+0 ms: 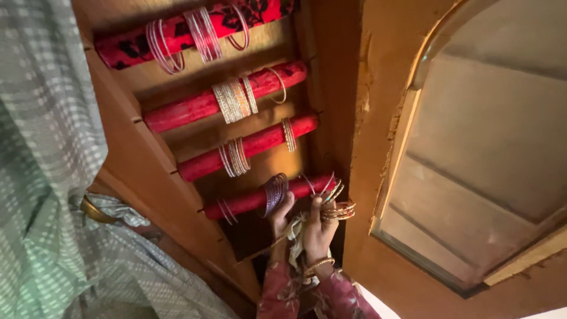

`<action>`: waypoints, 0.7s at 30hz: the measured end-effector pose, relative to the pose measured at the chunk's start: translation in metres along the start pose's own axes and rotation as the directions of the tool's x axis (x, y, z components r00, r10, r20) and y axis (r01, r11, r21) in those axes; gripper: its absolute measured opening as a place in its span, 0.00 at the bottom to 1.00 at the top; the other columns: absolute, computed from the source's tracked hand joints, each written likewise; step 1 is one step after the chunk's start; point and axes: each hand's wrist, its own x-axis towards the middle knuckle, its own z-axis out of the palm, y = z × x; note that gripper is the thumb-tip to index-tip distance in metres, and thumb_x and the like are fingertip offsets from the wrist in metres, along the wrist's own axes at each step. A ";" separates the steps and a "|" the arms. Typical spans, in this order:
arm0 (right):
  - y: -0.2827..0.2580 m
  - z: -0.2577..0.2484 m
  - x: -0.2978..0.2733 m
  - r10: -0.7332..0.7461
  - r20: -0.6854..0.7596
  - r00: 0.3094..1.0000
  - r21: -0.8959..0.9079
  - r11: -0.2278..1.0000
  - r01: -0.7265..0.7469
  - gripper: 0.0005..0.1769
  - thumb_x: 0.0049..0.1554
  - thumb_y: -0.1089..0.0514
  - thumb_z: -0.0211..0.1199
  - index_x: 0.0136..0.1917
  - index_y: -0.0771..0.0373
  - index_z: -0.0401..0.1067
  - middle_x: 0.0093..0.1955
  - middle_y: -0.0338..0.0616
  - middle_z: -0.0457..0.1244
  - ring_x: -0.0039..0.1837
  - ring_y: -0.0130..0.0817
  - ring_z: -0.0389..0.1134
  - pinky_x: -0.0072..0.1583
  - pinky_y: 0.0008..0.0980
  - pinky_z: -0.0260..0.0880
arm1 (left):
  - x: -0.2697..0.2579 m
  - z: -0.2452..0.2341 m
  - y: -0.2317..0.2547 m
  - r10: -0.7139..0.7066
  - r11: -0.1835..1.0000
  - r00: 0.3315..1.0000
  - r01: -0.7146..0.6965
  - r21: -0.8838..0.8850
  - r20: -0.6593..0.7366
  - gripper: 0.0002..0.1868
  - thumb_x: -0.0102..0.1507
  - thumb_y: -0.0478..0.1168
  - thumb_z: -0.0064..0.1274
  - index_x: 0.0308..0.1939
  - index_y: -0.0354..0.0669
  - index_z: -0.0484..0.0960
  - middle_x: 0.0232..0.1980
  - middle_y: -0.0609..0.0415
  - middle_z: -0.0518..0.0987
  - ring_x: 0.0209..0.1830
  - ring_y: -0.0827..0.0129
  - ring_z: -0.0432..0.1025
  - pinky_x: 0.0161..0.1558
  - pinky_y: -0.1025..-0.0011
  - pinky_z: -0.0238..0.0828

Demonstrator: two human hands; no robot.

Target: The person opens a wooden cabinet and uses a cloth to wipe and arrange various bangles on red cylindrical holders. They repeatedly take bangles from the holders, wipe them, and place them back into the cabinet.

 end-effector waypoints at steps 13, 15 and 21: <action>-0.017 0.007 -0.002 -0.091 -0.032 0.995 -0.207 0.975 0.082 0.05 0.64 0.57 0.59 0.51 0.61 0.70 0.41 0.31 0.62 0.38 0.20 0.59 0.39 0.24 0.60 | 0.015 -0.006 -0.009 0.054 0.997 0.997 -0.050 0.056 -0.059 0.17 0.68 0.38 0.58 0.58 0.31 0.79 0.53 0.50 0.79 0.52 0.66 0.73 0.55 0.67 0.72; -0.020 0.004 -0.002 -0.165 0.017 0.986 -0.297 0.941 0.163 0.06 0.66 0.57 0.59 0.52 0.62 0.71 0.44 0.30 0.63 0.43 0.18 0.60 0.44 0.23 0.62 | 0.017 -0.003 -0.010 0.052 0.998 0.996 -0.048 0.048 -0.066 0.17 0.67 0.38 0.58 0.58 0.31 0.79 0.53 0.51 0.79 0.51 0.66 0.73 0.55 0.68 0.72; -0.038 -0.007 0.013 0.083 0.119 0.989 -0.339 0.940 -0.039 0.09 0.65 0.54 0.60 0.48 0.61 0.72 0.38 0.31 0.61 0.38 0.20 0.57 0.39 0.24 0.57 | 0.020 -0.011 -0.015 0.058 0.998 0.994 -0.054 0.040 -0.093 0.17 0.66 0.37 0.59 0.56 0.32 0.80 0.51 0.53 0.79 0.49 0.68 0.73 0.53 0.69 0.72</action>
